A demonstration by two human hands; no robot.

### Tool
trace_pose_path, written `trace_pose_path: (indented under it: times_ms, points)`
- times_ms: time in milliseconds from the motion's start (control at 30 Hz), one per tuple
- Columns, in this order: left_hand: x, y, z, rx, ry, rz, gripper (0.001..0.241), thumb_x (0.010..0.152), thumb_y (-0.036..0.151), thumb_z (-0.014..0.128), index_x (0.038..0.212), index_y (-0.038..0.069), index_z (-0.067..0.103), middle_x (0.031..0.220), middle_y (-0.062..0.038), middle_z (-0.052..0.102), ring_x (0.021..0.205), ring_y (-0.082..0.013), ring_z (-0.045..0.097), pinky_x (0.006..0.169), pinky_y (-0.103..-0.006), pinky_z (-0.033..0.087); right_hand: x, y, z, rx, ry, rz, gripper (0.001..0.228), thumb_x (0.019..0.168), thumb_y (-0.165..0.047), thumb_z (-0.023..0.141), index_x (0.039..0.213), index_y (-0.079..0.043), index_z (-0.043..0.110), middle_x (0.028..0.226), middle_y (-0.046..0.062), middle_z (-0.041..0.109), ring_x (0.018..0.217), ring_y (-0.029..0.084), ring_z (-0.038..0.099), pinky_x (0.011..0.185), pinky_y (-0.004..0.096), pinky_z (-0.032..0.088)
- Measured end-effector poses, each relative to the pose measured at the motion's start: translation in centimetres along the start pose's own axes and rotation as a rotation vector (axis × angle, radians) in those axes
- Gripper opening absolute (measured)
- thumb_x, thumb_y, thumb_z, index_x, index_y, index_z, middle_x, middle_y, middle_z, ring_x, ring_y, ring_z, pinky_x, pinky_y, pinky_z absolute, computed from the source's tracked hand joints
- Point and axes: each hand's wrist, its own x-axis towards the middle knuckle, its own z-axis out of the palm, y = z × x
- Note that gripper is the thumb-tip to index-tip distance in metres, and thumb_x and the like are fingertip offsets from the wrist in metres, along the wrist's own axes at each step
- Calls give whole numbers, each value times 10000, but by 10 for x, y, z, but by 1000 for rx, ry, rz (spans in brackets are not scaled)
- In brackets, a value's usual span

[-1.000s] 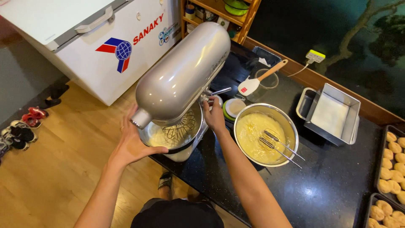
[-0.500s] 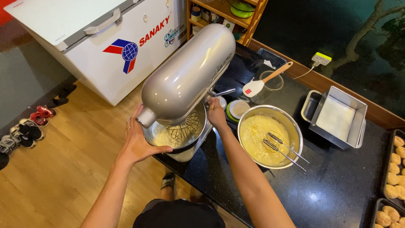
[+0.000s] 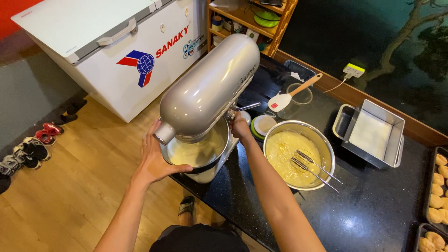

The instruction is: Cleaning a bowl, pouring liquid ingredients, and setting up a stand mixer to mix batter or cream.

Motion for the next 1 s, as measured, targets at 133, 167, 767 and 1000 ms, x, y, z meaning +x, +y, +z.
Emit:
trace_pose_path:
  times_ms: [133, 167, 767, 1000]
  points:
    - [0, -4, 2, 8, 6, 7, 1591, 383, 691, 927, 1568, -54, 169, 1624, -225, 235, 1490, -405, 232, 1199, -520, 222, -10, -11, -1, 225, -123, 118, 621, 1015, -666, 353, 778, -112, 504, 605, -3, 474, 417, 109, 321, 380, 283, 226]
    - [0, -3, 1, 1, 6, 2, 1592, 378, 688, 926, 1571, -48, 171, 1624, -221, 237, 1491, -403, 233, 1202, -518, 222, -10, -11, 0, 234, -124, 119, 612, 1000, -667, 352, 771, -120, 504, 601, -5, 471, 413, 103, 320, 378, 278, 224]
    - [0, 1, 0, -3, -13, -25, 1596, 370, 679, 927, 1591, 0, 155, 1642, -185, 217, 1497, -398, 229, 1203, -533, 217, -27, -16, 9, 392, -190, 237, 644, 946, -749, 297, 704, -177, 465, 520, -50, 392, 361, 102, 253, 359, 284, 164]
    - [0, -1, 1, -2, -2, -29, 1592, 368, 665, 935, 1578, -18, 158, 1632, -188, 229, 1492, -406, 237, 1190, -535, 226, -31, -14, 13, 249, 43, 46, 616, 963, -688, 415, 758, -128, 570, 554, -22, 459, 388, 109, 346, 372, 300, 211]
